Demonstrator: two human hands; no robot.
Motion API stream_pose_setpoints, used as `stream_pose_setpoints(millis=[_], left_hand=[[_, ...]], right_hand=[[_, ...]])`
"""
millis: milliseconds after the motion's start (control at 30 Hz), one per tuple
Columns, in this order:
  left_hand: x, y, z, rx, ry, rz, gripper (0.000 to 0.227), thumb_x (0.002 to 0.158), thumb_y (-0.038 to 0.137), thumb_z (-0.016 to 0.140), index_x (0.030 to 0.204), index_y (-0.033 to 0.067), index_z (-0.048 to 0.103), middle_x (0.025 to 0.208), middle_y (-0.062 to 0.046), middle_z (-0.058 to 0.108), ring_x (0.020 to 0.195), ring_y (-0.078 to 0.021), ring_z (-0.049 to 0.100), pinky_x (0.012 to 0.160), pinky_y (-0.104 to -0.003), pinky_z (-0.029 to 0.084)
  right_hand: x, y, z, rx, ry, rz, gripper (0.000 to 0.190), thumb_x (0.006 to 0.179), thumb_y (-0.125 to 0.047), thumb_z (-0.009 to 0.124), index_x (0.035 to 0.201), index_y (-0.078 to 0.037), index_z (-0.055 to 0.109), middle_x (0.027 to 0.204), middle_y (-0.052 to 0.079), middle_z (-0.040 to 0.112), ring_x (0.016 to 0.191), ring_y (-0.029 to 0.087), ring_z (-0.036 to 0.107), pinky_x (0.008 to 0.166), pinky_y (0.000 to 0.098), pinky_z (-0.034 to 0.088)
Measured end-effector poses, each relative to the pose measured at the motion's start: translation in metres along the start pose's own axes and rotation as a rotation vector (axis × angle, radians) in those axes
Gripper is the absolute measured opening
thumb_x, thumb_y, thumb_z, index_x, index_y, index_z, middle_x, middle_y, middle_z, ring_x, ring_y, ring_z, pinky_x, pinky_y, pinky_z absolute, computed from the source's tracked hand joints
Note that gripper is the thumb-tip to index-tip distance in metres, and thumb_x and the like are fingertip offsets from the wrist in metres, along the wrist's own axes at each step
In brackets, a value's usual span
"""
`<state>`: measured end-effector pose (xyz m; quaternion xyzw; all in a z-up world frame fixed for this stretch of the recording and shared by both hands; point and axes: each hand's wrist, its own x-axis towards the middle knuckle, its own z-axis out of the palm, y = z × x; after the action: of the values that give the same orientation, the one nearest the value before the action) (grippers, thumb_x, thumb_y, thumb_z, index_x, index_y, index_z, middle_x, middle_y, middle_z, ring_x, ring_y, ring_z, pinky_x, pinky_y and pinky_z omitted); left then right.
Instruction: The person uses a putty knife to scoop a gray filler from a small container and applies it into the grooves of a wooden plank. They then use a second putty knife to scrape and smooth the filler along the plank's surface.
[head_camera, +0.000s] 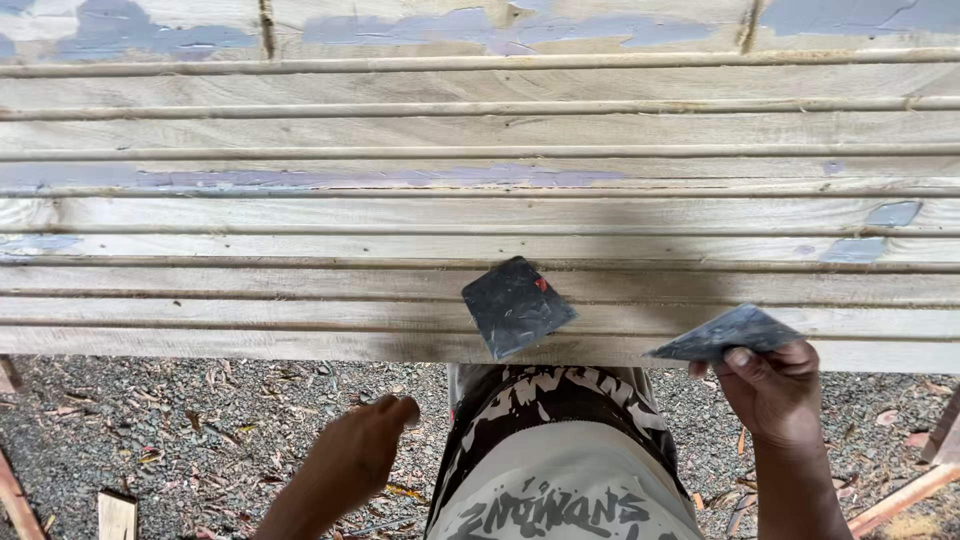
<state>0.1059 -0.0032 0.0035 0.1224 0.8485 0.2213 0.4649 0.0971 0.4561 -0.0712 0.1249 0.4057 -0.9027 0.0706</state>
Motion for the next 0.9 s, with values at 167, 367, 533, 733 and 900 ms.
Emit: stream_pose_setpoints(millis=[167,367,533,733,900], left_hand=[[-0.002,0.009,0.041,0.087,-0.381,-0.202,0.027,0.095,-0.001,0.053,0.117,0.0079,0.066,0.119,-0.011,0.067,0.103,-0.025,0.068,0.09,-0.037,0.06],[0.028,0.052,-0.028,-0.088,0.066,0.15,0.028,0.09,0.001,0.057,0.11,0.0107,0.074,0.101,-0.011,0.076,0.086,-0.0253,0.074,0.075,-0.036,0.062],[0.043,0.067,-0.068,0.011,0.168,-0.004,0.021,0.092,0.011,0.063,0.11,0.0113,0.072,0.086,-0.009,0.078,0.074,-0.0246,0.077,0.065,-0.039,0.063],[0.049,0.034,-0.01,0.022,-0.173,-0.015,0.021,0.094,0.024,0.067,0.113,0.0198,0.075,0.104,-0.005,0.079,0.09,-0.0207,0.08,0.079,-0.035,0.065],[0.051,0.015,0.029,-0.034,-0.462,-0.366,0.04,0.094,0.024,0.068,0.134,0.0289,0.063,0.121,0.002,0.072,0.099,-0.0146,0.079,0.094,-0.034,0.065]], right_hand=[[-0.007,0.01,-0.034,0.059,-0.149,0.095,0.011,0.104,0.0,0.068,0.111,0.002,0.076,0.102,0.021,0.078,0.088,0.032,0.074,0.088,0.0484,0.061],[-0.002,0.012,-0.046,0.13,-0.142,0.146,0.016,0.095,-0.003,0.071,0.11,0.001,0.075,0.106,0.025,0.077,0.1,0.036,0.07,0.079,0.0478,0.059],[0.003,0.017,-0.051,0.196,-0.25,0.062,0.018,0.097,-0.014,0.077,0.109,-0.001,0.075,0.103,0.021,0.076,0.103,0.036,0.069,0.086,0.0461,0.058],[-0.007,0.01,-0.055,0.157,-0.252,-0.016,0.031,0.093,-0.034,0.08,0.101,-0.005,0.074,0.098,0.02,0.076,0.097,0.036,0.069,0.082,0.0466,0.059],[-0.003,0.002,-0.057,0.308,-0.235,-0.074,0.045,0.094,-0.051,0.071,0.095,-0.005,0.072,0.094,0.019,0.073,0.092,0.035,0.068,0.078,0.0449,0.059]])
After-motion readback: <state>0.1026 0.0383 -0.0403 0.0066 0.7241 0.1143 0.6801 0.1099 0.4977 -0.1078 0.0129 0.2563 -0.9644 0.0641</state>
